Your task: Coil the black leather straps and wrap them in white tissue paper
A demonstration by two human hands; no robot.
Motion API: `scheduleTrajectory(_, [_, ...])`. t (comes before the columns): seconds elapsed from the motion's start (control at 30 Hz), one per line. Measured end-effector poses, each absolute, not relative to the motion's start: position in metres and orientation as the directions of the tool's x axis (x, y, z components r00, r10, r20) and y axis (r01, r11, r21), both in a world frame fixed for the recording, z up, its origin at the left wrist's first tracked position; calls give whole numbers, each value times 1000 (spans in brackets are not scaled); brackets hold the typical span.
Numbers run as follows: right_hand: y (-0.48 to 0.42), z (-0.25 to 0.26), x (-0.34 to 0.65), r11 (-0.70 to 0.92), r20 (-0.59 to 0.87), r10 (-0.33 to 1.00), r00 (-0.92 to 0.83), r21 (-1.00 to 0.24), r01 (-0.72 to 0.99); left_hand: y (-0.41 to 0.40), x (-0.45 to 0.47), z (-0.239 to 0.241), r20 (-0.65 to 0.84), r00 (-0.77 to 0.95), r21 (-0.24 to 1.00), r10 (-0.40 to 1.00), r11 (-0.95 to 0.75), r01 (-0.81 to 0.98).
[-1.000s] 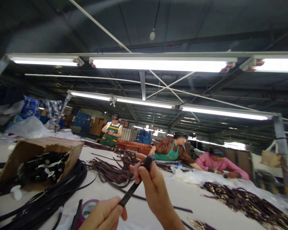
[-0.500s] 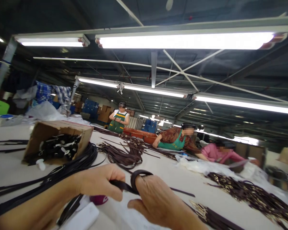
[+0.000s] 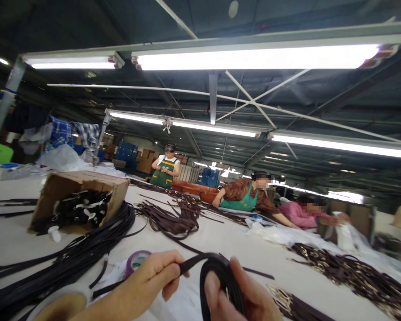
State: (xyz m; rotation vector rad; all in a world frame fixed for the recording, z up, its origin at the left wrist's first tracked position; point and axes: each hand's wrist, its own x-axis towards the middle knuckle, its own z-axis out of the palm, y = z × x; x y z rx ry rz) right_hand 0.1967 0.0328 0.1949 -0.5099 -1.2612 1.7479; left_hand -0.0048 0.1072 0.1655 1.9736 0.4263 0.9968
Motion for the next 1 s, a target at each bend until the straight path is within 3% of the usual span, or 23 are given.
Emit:
scheduleTrajectory(0.1, [38, 209, 182, 1, 344, 831, -438, -788, -616, 110, 11, 150, 571, 477, 808, 668, -560, -184])
scheduleTrajectory(0.17, [43, 214, 171, 70, 463, 796, -390, -711, -700, 113, 18, 146, 648, 422, 731, 634, -673, -111])
scheduleTrajectory(0.33, [48, 221, 160, 158, 539, 749, -386, -711, -685, 118, 17, 152, 814, 333, 412, 476, -877, 247])
scheduleTrajectory(0.4, [49, 226, 161, 238, 572, 751, -328, -699, -674, 115, 13, 158, 812, 330, 372, 481, -863, 342])
scheduleTrajectory(0.47, [52, 230, 162, 376, 638, 731, -242, -673, -636, 110, 10, 162, 780, 322, 435, 537, -835, 337])
scheduleTrajectory(0.6, [66, 232, 161, 688, 771, 623, -131, -620, -376, 104, 6, 162, 591, 415, 723, 692, -682, 108])
scheduleTrajectory(0.7, [78, 224, 160, 865, 846, 500, -185, -499, 58, 103, 4, 160, 404, 520, 896, 753, -441, -58])
scheduleTrajectory(0.77, [84, 217, 162, 878, 855, 428, -294, -316, 361, 102, 1, 162, 327, 573, 941, 752, -315, -124])
scheduleTrajectory(0.83, [87, 207, 165, 832, 825, 385, -414, -116, 542, 99, -2, 165, 261, 605, 965, 753, -193, -176])
scheduleTrajectory(0.93, [85, 189, 173, 747, 742, 361, -565, 132, 651, 94, -10, 169, 103, 641, 979, 761, 36, -201])
scheduleTrajectory(1.0, [81, 176, 176, 705, 665, 367, -651, 258, 661, 93, -16, 171, -16, 685, 984, 729, 133, -118])
